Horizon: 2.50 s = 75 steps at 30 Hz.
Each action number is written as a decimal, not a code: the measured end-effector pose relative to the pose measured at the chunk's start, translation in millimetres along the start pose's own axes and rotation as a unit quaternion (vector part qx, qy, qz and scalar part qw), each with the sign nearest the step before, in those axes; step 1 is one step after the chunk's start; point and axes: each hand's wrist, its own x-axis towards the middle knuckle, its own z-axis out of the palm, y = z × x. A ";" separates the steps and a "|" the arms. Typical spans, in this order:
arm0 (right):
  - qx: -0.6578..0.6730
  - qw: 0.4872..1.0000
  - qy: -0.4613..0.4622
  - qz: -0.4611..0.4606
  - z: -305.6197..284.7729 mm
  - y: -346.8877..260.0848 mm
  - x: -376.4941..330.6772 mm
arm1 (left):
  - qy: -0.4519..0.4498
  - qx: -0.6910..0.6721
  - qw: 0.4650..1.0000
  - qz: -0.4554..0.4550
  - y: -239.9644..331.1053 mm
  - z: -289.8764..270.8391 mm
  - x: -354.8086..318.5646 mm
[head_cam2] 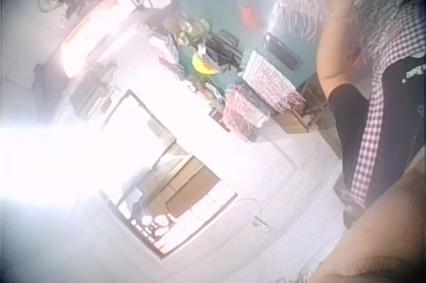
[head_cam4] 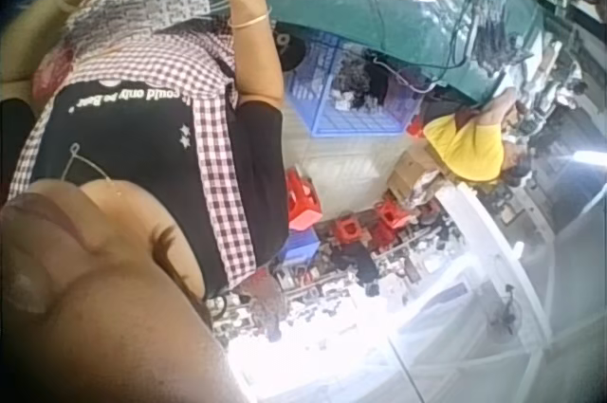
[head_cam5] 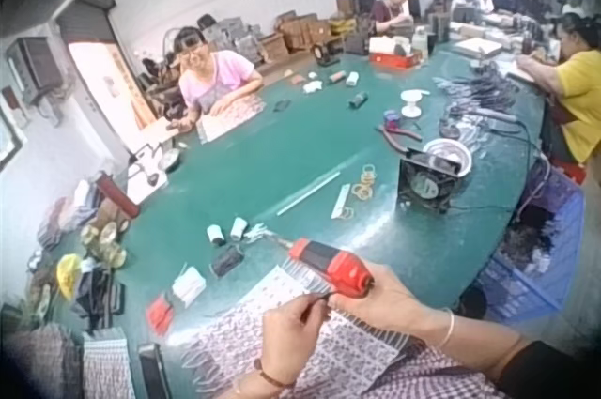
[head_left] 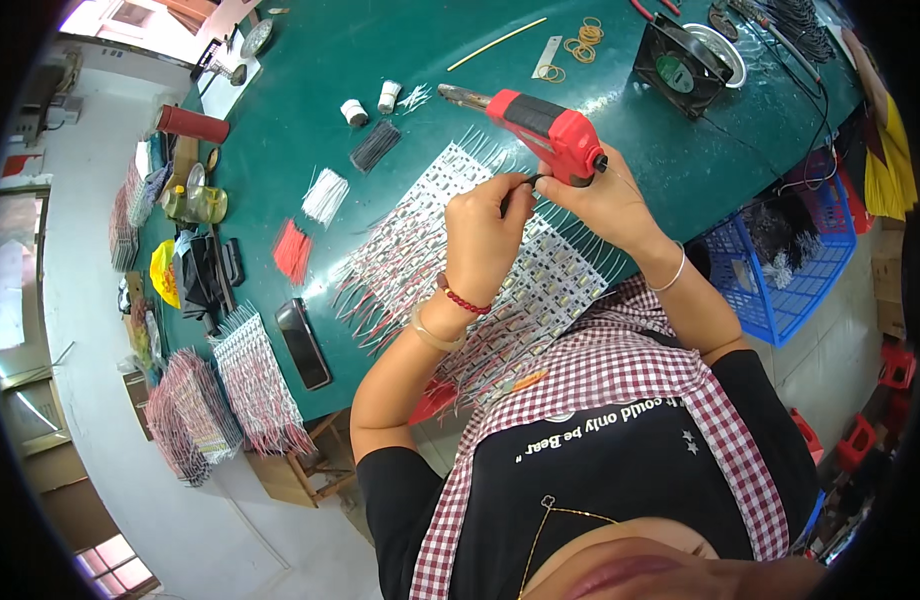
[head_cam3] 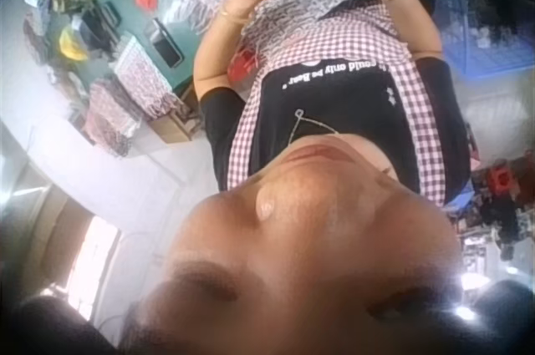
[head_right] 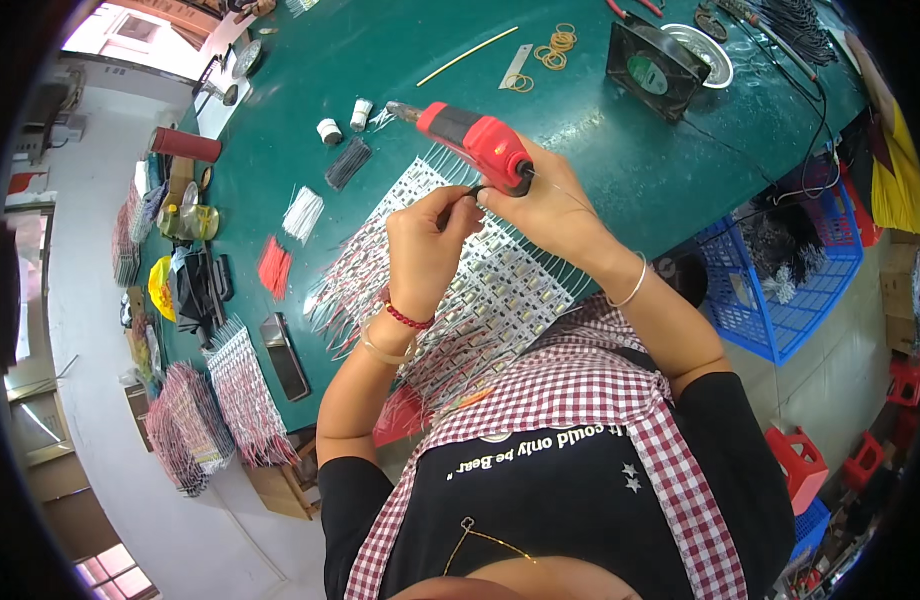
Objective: The person uses a soldering iron to attach small wires to a grid of LED strips on a green workbench. They repeatedly pick up individual wires, position them on the LED strip, and apply the soldering iron to secure the connections.
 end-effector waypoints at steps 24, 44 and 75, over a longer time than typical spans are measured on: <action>-0.073 0.993 -0.001 -0.087 2.2 -12.2 -1.3 | 0.060 0.052 0.988 0.131 -7.4 1.6 -0.6; 0.003 1.000 -0.004 -0.027 -0.3 0.0 -5.2 | -0.006 -0.083 0.996 0.005 -16.0 -0.9 1.8; 0.270 0.958 0.069 -0.060 -52.2 5.7 -18.1 | 0.005 -0.073 0.985 0.157 30.7 36.9 24.0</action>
